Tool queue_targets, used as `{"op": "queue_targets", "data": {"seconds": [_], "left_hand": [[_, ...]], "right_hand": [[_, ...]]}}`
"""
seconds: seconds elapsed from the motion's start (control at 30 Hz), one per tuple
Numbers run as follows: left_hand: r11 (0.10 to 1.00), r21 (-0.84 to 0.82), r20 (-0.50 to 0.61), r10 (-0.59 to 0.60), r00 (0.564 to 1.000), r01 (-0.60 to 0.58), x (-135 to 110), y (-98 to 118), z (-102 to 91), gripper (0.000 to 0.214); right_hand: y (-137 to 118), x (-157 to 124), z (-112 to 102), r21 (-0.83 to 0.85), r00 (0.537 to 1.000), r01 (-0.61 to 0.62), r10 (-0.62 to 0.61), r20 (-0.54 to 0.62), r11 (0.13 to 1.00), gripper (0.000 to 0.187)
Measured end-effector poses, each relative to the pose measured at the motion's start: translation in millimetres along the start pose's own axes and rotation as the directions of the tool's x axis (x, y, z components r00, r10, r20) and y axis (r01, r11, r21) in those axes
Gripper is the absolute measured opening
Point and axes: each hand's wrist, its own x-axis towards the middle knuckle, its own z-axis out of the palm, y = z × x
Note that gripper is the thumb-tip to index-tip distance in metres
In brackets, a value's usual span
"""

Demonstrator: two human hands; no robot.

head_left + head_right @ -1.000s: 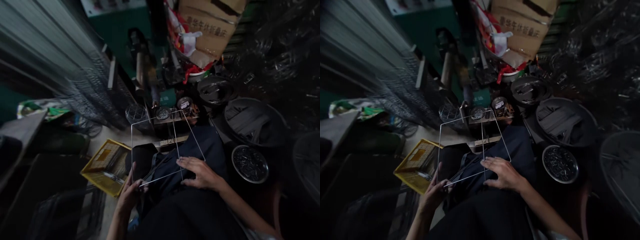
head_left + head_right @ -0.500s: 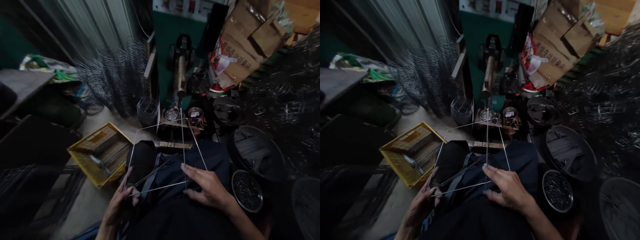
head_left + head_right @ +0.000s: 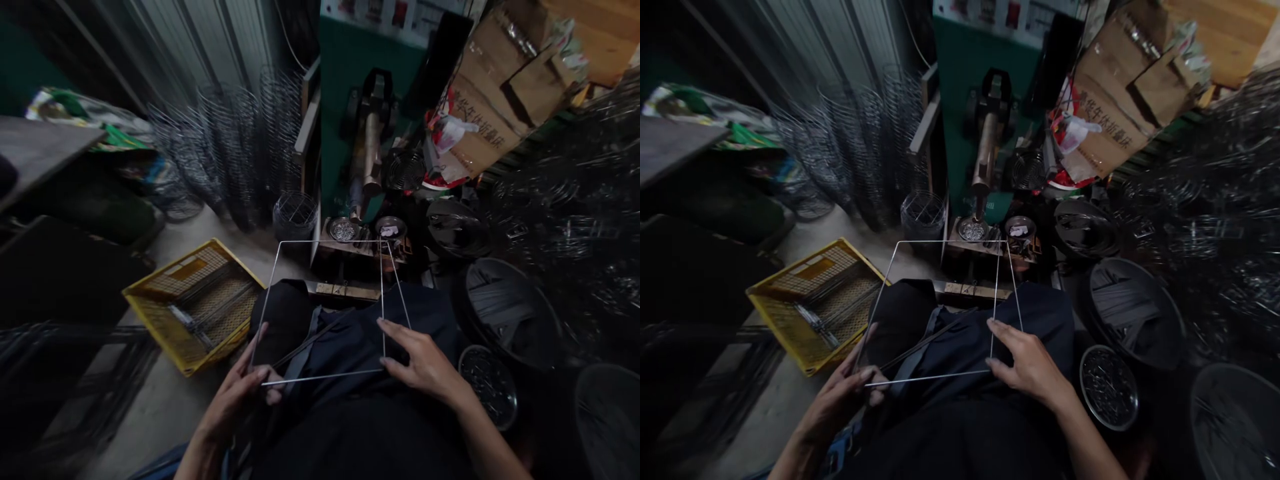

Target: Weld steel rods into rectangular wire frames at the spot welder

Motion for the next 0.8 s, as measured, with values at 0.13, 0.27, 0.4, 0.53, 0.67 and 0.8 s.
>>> {"op": "queue_targets", "data": {"seconds": [0.13,0.27,0.4,0.53,0.67,0.8], "left_hand": [[1.0,0.001,0.001,-0.018,1.0,0.018,3,-1,12.8,0.1],[0.999,0.006,0.031,-0.05,0.998,0.05,10,-3,36.3,0.101],[0.999,-0.005,0.036,-0.038,0.999,0.038,16,-2,50.3,0.099],[1.0,-0.018,0.014,-0.018,1.0,0.018,19,-1,51.5,0.101],[0.999,-0.041,0.011,0.016,1.0,-0.015,19,1,54.9,0.101],[0.998,-0.039,0.032,0.043,0.999,-0.041,16,5,62.3,0.099]], "right_hand": [[-2,17,12,0.057,0.998,0.06,-0.061,0.029,0.997,0.066],[-20,30,26,0.15,0.971,0.207,-0.221,0.087,0.967,0.069],[-24,25,30,0.153,0.963,0.247,-0.26,0.071,0.957,0.071],[-11,14,28,0.081,0.986,0.157,-0.16,0.045,0.984,0.07],[-4,10,27,0.071,0.989,0.132,-0.136,0.053,0.989,0.071],[-6,11,25,0.076,0.989,0.143,-0.146,0.031,0.987,0.072]]}}
